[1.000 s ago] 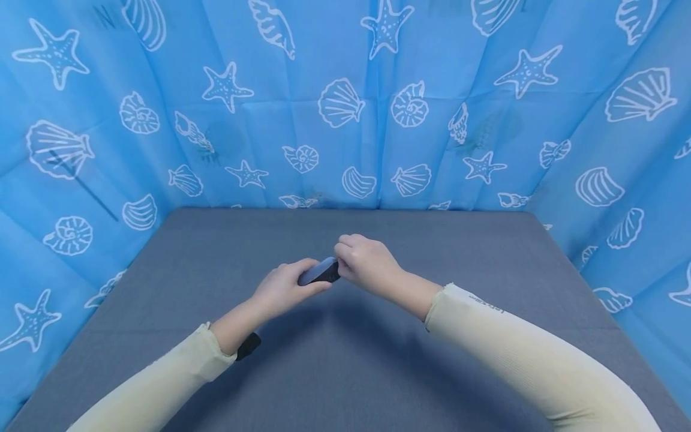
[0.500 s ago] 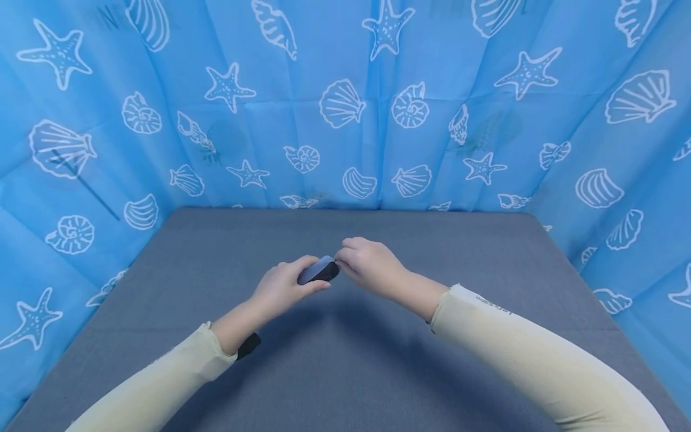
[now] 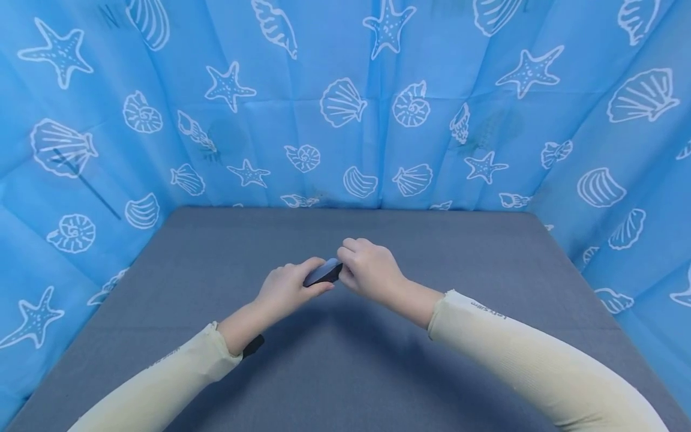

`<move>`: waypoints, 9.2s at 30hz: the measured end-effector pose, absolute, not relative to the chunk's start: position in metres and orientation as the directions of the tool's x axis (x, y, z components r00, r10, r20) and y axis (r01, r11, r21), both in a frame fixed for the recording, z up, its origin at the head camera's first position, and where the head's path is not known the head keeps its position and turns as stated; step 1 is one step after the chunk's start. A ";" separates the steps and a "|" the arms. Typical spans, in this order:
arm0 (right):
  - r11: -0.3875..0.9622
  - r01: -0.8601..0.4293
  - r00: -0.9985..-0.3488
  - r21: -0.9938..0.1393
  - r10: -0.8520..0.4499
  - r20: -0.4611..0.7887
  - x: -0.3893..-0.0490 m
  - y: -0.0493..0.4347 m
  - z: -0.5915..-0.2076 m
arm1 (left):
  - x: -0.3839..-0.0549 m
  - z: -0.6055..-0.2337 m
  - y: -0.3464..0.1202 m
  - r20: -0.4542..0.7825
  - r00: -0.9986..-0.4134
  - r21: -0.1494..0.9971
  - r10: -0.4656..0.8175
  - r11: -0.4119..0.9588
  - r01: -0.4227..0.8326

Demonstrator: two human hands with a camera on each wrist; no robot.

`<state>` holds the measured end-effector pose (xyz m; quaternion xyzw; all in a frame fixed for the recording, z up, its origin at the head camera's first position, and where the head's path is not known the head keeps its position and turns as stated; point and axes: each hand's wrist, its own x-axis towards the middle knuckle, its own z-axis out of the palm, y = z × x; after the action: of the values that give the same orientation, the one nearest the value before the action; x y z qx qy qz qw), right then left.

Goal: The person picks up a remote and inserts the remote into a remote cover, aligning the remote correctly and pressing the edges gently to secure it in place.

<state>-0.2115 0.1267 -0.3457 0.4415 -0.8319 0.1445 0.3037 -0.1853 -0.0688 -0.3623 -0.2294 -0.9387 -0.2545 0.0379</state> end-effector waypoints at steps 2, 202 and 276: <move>0.566 -0.823 -0.407 0.035 -0.632 0.660 -0.211 0.128 -0.347 | -0.185 -0.363 -0.068 0.201 -0.889 0.452 0.412 0.766 0.457; -0.259 0.279 -0.736 -0.925 -0.677 -0.032 -0.223 0.111 -0.356 | -0.201 -0.357 -0.117 0.172 -0.923 0.423 0.344 0.821 0.385; 0.062 -0.482 -0.659 -0.874 -0.683 0.315 -0.179 0.115 -0.333 | -0.206 -0.345 -0.138 -0.149 -0.612 0.751 0.777 0.492 0.441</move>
<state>-0.1790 0.1150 -0.3335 0.4026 -0.7232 0.5538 -0.0908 -0.2064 -0.1379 -0.3451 -0.3672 -0.8287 -0.3454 -0.2431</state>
